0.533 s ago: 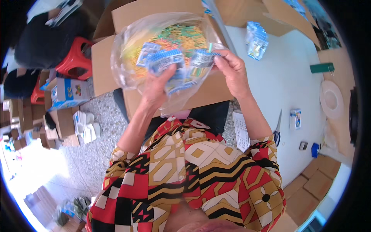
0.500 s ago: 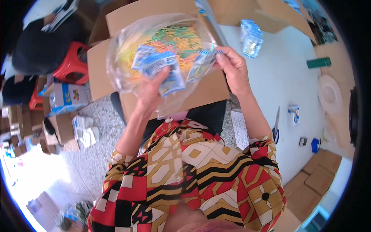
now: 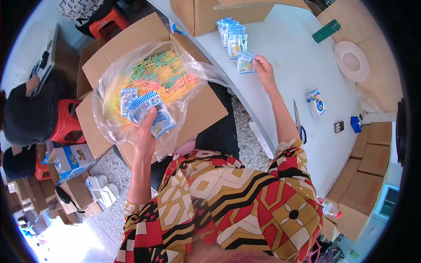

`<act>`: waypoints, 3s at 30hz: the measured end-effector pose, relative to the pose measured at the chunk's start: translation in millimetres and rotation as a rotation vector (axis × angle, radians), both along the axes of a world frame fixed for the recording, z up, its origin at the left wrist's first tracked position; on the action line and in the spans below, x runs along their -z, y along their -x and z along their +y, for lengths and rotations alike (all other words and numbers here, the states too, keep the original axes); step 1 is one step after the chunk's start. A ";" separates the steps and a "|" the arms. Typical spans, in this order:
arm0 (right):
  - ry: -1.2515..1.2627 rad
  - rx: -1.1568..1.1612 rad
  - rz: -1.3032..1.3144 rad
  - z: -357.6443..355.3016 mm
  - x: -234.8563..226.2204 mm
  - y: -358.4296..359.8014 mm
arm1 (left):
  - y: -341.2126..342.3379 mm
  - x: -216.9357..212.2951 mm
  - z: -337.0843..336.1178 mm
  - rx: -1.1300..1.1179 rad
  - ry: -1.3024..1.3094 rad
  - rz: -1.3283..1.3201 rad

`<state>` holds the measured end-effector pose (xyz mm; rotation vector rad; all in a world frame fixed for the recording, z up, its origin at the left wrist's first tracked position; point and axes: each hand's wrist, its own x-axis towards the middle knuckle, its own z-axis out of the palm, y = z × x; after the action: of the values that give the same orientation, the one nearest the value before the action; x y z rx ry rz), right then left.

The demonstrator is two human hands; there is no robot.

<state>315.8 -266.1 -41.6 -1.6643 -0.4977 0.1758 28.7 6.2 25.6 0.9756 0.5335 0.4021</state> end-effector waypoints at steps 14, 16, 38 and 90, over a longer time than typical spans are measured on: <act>-0.503 0.041 0.277 26.6 20.2 -35.0 | 4.1 -4.6 -4.6 -0.008 -0.089 0.037; -0.524 0.082 0.292 19.2 23.9 -43.1 | 3.9 -4.0 -4.6 -0.010 -0.092 0.038; 0.385 0.221 -0.342 16.3 -3.2 -29.2 | -0.3 0.4 -9.8 0.035 -0.128 0.081; 0.324 -0.805 -0.125 197.6 -113.2 164.2 | 35.5 -3.1 16.4 -0.082 -0.160 -0.076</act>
<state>151.6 -68.5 71.6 -1.7057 -1.2748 0.7766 -6.9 22.6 28.7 1.0898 0.4786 0.5602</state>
